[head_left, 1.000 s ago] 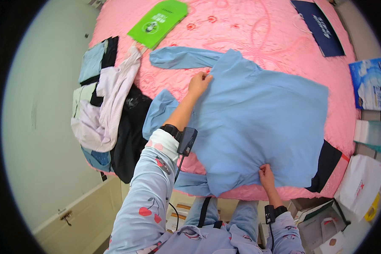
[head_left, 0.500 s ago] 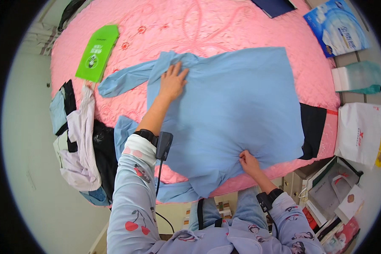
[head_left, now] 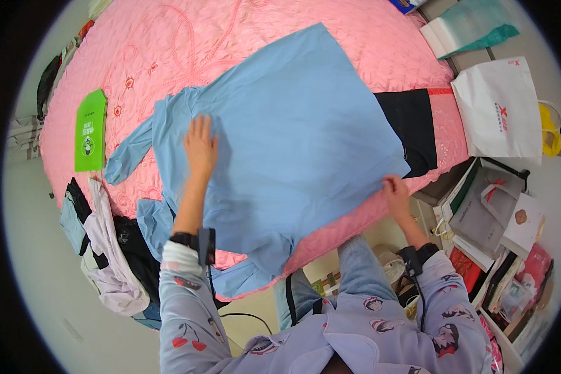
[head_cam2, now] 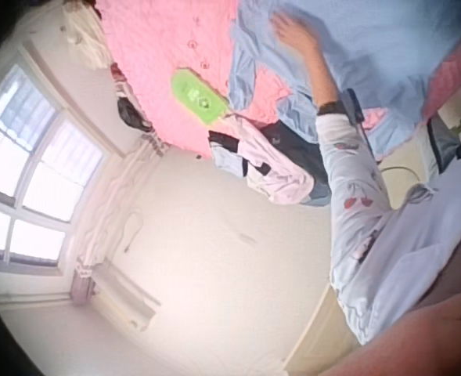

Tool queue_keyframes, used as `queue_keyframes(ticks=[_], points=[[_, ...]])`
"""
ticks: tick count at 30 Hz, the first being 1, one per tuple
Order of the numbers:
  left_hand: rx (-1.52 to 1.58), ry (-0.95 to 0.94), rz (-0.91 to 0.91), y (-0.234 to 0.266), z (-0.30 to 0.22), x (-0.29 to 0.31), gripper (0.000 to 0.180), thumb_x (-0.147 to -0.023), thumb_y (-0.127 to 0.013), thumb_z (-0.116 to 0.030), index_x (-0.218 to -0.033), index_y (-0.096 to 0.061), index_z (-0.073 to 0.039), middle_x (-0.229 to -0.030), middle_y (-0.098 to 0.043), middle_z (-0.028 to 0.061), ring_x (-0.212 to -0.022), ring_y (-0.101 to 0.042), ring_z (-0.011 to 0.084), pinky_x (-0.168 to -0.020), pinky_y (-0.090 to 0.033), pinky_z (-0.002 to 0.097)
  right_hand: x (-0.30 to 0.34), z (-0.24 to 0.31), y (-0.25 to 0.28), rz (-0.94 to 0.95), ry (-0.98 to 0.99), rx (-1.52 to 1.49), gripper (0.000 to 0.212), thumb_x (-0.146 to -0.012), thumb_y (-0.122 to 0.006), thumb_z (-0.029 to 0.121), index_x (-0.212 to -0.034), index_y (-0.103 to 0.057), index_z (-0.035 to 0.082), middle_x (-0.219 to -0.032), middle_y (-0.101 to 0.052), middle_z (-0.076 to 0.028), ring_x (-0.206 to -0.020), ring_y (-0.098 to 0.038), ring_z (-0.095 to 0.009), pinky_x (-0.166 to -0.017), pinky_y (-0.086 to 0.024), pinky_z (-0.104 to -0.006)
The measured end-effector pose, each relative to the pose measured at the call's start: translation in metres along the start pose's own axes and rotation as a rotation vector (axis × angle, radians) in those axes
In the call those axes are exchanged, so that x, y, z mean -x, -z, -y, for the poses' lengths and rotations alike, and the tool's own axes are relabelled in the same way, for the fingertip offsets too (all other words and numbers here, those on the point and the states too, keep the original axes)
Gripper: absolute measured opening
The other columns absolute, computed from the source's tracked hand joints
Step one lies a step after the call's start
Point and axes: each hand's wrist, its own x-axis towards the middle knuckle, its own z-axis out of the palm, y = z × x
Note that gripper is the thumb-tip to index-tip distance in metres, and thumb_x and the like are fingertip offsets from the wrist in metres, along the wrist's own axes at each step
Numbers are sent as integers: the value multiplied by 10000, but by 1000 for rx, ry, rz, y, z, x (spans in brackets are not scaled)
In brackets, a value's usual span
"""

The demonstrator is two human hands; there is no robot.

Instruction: The person folds a black short-sleeved shirt and then a light blue long-sleeved shirt on a pink bedspread. They smooth and align each garment, fold sleeves and sides, and roll or fold the shirts into compact rectangles.

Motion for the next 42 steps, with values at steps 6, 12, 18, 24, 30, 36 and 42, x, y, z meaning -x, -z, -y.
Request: queue_keyframes(ticks=[6,12,18,24,30,36,42], points=[[-52,49,167,0,-73,97,587,-891,-613,-155,-1434,-404,-73,-1504,-366,138,-1419,-288,354,-1106,-259,572,-35,-37,53,-186,29,81,255,-878,-590,21,-1133,-597,20,-1035,-625,-121,-823,-597,-217,-733,-485,-310],[3,-20,293,31,-140,223,606,-869,-626,-179,-1430,-416,-87,-1531,-320,155,-1438,-248,359,-1133,-194,588,-67,-74,59,-60,82,365,254,-864,-654,96,-1088,-603,-11,-911,-632,-121,-741,-591,-201,-671,-489,-303],[-33,-54,515,43,-183,296,614,-875,-623,-252,-1442,-421,-132,-1536,-317,146,-1442,-245,346,-1144,-146,606,-94,-90,74,242,-172,146,230,-858,-716,198,-873,-585,9,-650,-558,-44,-574,-543,-124,-481,-439,-291],[-41,-94,504,15,-211,296,652,-865,-638,-300,-1458,-403,-161,-1540,-310,140,-1446,-234,338,-1144,-131,619,-101,-72,78,322,-239,-16,266,-804,-774,201,-841,-583,20,-684,-556,-33,-598,-520,-110,-482,-406,-261],[-85,-26,537,-4,-198,301,692,-850,-657,-341,-1472,-385,-204,-1553,-294,131,-1452,-221,332,-1145,-139,617,-108,-62,83,475,-389,28,316,-740,-810,139,-942,-627,-19,-825,-630,-79,-692,-557,-144,-629,-472,-279],[-74,-20,552,-10,-192,306,710,-844,-664,-361,-1478,-375,-226,-1563,-278,128,-1456,-213,332,-1146,-143,614,-106,-51,85,558,-339,-167,299,-778,-764,87,-987,-562,21,-794,-575,-40,-655,-534,-109,-589,-454,-249],[-80,-48,560,-15,-187,304,692,-867,-633,-385,-1484,-365,-222,-1569,-267,132,-1457,-208,336,-1149,-137,610,-103,-31,120,569,-444,-434,361,-811,-692,21,-1104,-481,38,-860,-588,-44,-695,-573,-127,-635,-483,-270]])
